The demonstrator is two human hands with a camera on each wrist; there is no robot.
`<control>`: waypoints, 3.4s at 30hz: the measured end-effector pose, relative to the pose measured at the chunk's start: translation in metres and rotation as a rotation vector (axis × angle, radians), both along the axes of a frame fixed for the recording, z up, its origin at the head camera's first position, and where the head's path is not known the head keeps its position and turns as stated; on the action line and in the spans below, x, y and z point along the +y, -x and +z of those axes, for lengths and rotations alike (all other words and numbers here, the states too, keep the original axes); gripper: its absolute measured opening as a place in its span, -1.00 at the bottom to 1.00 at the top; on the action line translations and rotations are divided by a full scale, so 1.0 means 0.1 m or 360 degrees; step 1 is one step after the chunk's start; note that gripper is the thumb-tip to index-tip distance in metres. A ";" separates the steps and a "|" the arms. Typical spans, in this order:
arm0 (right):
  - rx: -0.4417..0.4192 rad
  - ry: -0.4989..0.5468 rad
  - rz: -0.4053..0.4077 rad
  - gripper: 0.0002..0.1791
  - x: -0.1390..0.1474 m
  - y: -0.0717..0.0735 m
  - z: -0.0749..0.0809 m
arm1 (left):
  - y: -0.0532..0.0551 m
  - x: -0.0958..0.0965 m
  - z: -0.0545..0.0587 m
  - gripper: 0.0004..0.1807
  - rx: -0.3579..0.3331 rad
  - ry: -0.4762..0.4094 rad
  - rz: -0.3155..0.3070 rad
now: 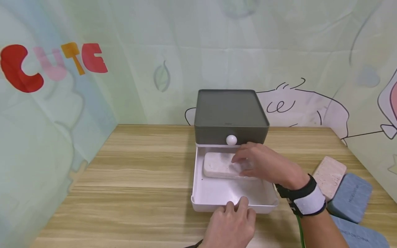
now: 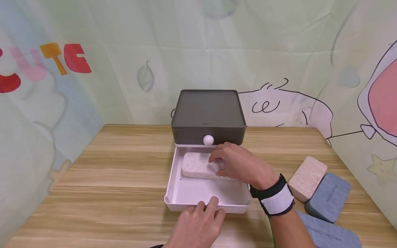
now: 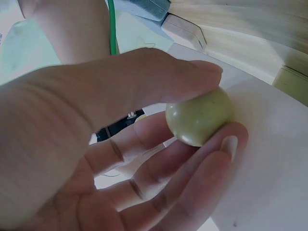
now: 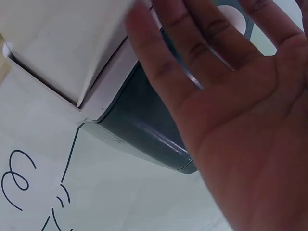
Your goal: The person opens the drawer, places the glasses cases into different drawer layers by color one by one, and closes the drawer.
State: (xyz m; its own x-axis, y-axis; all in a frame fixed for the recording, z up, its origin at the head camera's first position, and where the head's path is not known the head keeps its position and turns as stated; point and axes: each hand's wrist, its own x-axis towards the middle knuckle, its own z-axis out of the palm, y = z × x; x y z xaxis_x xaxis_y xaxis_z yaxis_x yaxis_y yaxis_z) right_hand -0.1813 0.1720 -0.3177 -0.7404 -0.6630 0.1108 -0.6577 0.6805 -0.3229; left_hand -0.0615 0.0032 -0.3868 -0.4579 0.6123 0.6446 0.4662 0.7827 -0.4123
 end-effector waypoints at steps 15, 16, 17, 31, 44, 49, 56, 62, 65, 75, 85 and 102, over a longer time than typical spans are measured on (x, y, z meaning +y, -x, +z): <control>-0.0297 0.0054 0.0072 -0.82 0.01 -0.05 0.05 | 0.00 0.01 -0.02 -0.89 0.0045 -0.0043 0.0015; -0.0298 0.0052 0.0070 -0.81 0.01 -0.05 0.04 | 0.00 0.01 -0.02 -0.89 0.0047 -0.0043 0.0015; -0.0301 0.0057 0.0075 -0.80 0.01 -0.05 0.04 | 0.00 0.01 -0.02 -0.89 0.0047 -0.0042 0.0015; -0.0330 0.0064 0.0002 -0.78 0.05 0.02 0.02 | 0.00 -0.01 0.00 -0.87 -0.0056 0.0035 -0.0020; -0.0465 0.0150 0.0093 -0.74 0.06 0.10 -0.06 | 0.00 0.00 0.00 -0.87 -0.0037 0.0030 -0.0014; -0.0474 0.0163 0.0135 -0.70 0.06 0.12 -0.09 | -0.01 -0.01 0.01 -0.87 -0.0059 0.0045 -0.0023; -0.0430 0.0133 0.0099 -0.67 0.04 0.13 -0.12 | 0.00 -0.02 0.02 -0.88 -0.0078 0.0048 -0.0038; -0.0426 0.0153 0.0123 -0.66 0.06 0.15 -0.14 | 0.00 -0.01 0.01 -0.87 -0.0071 0.0041 -0.0035; -0.0432 0.0158 0.0142 -0.65 0.06 0.16 -0.14 | 0.00 -0.02 0.01 -0.87 -0.0073 0.0046 -0.0032; -0.0449 0.0155 0.0161 -0.62 0.06 0.15 -0.13 | 0.00 0.00 0.00 -0.87 -0.0034 0.0025 -0.0016; -0.0320 0.0241 0.0078 -0.73 0.13 0.17 -0.08 | 0.00 0.00 -0.01 -0.88 0.0008 -0.0019 -0.0012; -0.0002 0.0296 -0.0424 -0.84 0.68 0.15 0.09 | 0.01 0.00 -0.01 -0.89 0.0056 -0.0054 -0.0018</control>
State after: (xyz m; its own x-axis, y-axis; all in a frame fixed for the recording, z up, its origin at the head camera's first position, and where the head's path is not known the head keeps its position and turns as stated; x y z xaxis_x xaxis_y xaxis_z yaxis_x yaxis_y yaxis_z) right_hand -0.1960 0.2404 -0.3084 -0.8855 -0.4140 0.2110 -0.4637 0.7580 -0.4588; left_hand -0.0625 0.0035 -0.3878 -0.4275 0.5950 0.6806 0.4608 0.7911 -0.4022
